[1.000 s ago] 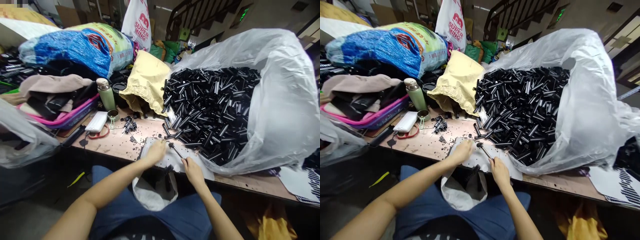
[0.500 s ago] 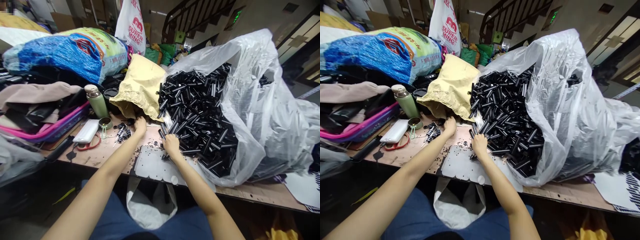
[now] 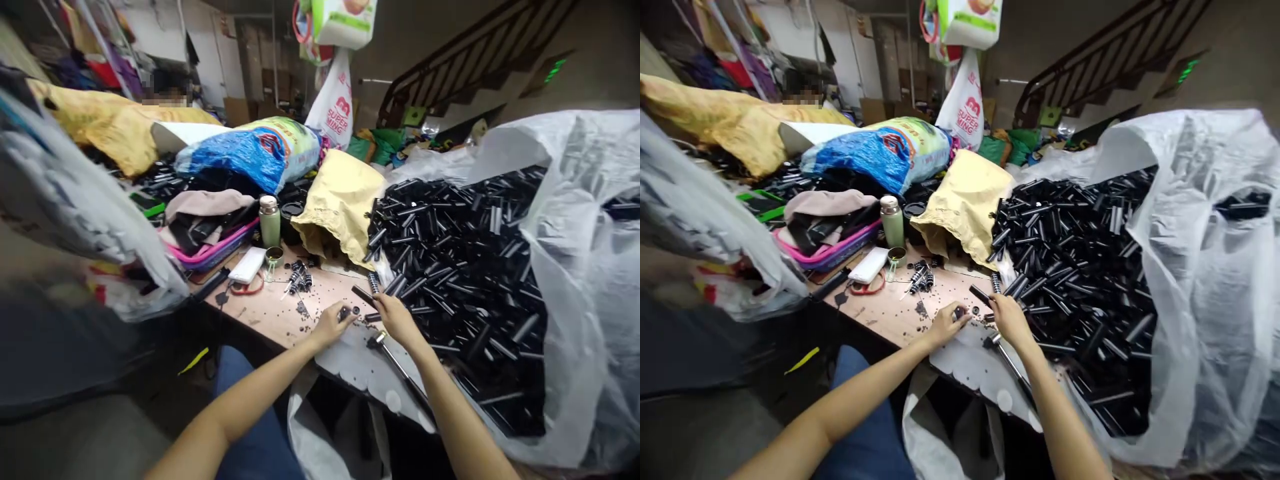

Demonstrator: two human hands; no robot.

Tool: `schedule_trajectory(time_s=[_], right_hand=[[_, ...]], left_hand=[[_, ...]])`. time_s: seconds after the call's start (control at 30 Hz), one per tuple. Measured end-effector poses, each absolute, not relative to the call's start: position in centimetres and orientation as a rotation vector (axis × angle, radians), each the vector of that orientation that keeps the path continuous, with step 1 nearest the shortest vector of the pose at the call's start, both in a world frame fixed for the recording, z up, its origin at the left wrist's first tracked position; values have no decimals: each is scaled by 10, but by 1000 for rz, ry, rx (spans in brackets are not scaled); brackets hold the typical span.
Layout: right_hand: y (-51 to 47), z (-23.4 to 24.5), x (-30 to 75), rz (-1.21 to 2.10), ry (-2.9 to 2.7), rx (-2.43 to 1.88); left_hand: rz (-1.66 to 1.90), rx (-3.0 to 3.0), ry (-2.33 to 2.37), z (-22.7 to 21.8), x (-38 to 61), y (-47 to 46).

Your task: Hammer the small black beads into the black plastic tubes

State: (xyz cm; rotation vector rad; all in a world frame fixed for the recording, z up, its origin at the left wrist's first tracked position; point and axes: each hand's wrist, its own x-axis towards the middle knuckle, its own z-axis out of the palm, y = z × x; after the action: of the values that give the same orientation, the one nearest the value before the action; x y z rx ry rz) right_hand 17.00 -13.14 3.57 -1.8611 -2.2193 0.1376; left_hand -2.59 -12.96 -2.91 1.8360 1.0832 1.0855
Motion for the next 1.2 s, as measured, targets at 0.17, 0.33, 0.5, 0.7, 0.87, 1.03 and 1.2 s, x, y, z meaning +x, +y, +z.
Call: schedule_trajectory(time_s=[0.17,0.33,0.5,0.7,0.87,1.03,1.2], right_hand=[[-151,65,171,756,-2585,-1652],[-168,60,149,511,-2326,-1548],[-193,36,122,192,-2194,-1695],[-208,17,122,284,-1968,-1711],[-221,11,129,481,-1926,-1491],[-224,24,118,512,-2024,-1235],[-219,27,109,536,-2068,-1188]], left_hand=[[884,1705,852,-13,-27,-129],[598,1319,807,-8,-30,-133],[704,1113,889,-11,-26,-141],[837,964,752,-8,-28,-145],[841,920,711,-6,-31,-149],[828,879,814,7,-25,-156],[842,794,857,19,-21,-162]])
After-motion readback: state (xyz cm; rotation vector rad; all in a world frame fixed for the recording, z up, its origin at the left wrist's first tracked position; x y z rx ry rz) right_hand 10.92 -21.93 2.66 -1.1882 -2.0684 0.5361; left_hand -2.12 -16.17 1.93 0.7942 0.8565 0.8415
